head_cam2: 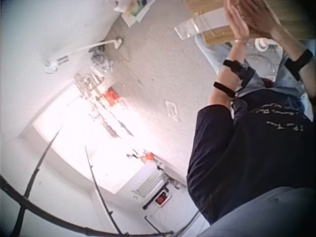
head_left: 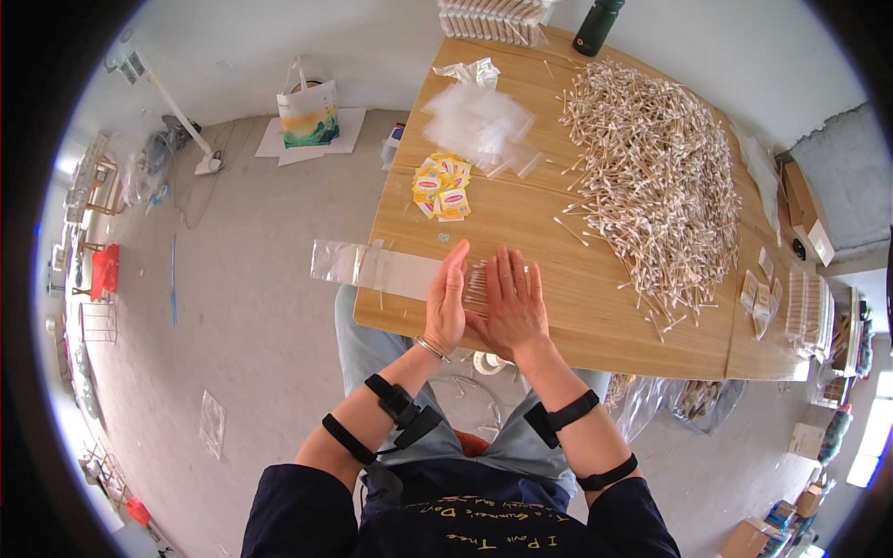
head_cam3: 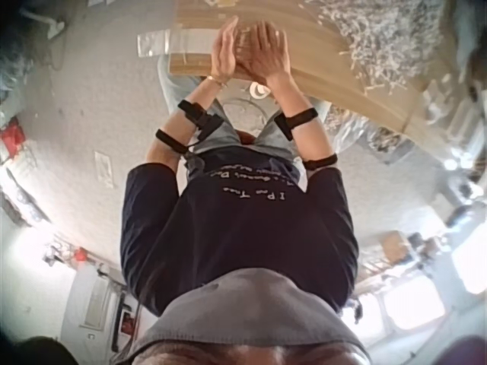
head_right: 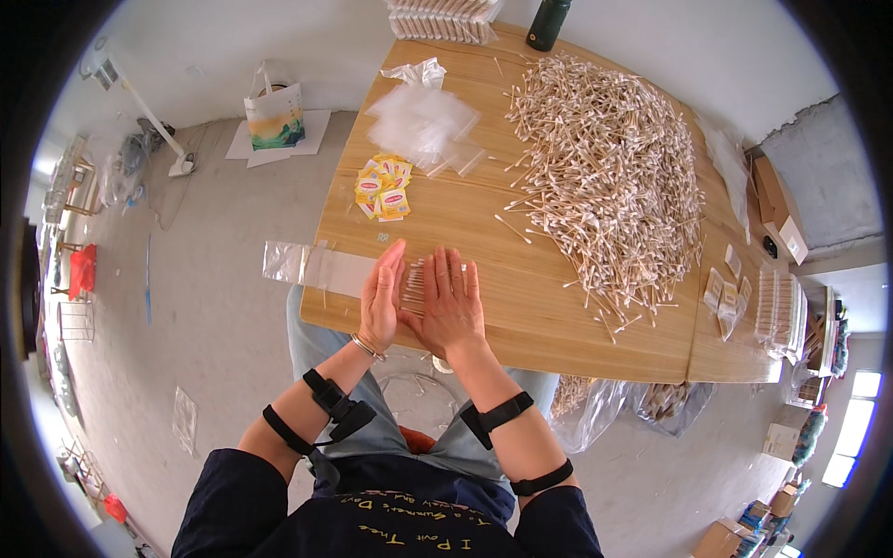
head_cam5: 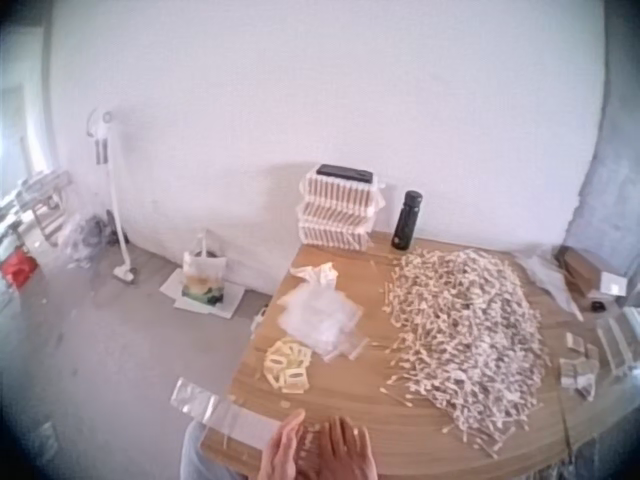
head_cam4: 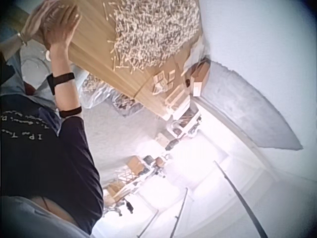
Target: Packaging a counted number of cotton swabs into small plastic bags.
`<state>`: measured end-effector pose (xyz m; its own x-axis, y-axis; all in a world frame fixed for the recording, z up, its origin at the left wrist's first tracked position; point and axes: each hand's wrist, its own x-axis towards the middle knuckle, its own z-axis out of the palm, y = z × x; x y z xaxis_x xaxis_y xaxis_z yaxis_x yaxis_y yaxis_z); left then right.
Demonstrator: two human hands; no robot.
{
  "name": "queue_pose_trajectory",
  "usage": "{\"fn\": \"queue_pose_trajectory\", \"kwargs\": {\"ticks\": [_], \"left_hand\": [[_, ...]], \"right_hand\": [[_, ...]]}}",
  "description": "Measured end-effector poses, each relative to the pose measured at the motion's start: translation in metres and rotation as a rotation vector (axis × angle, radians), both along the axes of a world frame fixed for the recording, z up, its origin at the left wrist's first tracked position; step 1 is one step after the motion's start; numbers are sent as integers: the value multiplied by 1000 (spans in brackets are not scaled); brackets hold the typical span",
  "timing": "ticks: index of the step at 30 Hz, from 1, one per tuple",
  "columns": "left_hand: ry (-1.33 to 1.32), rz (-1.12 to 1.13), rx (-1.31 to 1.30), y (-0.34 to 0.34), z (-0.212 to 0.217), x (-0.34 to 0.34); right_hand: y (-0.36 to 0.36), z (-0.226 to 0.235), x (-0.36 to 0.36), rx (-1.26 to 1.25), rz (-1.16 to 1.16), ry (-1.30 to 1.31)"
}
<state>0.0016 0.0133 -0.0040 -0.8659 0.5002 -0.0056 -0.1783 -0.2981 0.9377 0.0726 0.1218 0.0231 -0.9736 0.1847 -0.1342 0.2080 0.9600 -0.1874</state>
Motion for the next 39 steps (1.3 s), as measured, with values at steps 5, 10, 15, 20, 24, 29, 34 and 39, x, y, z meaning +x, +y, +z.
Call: {"fn": "queue_pose_trajectory", "kwargs": {"ticks": [5,10,15,20,24,29,34,39], "left_hand": [[-26,19,47,-1,-9,-2],[-82,44,101,1,-10,0],[-94,33,121,0,-14,-1],[-69,72,80,0,-15,0],[-50,88,-18,4,-6,0],[161,65,-141,4,15,5],[116,21,-133,-4,19,15],[-9,-151,-307,-20,29,35]], "right_hand": [[11,-14,4,-155,-70,187],[29,-1,-1,-275,-150,469],[30,9,-12,-194,-112,401],[33,12,-16,-169,-29,359],[33,12,-6,-241,-45,411],[32,20,11,-364,-114,390],[17,26,31,-667,-194,486],[2,41,64,-821,-250,361]]}}
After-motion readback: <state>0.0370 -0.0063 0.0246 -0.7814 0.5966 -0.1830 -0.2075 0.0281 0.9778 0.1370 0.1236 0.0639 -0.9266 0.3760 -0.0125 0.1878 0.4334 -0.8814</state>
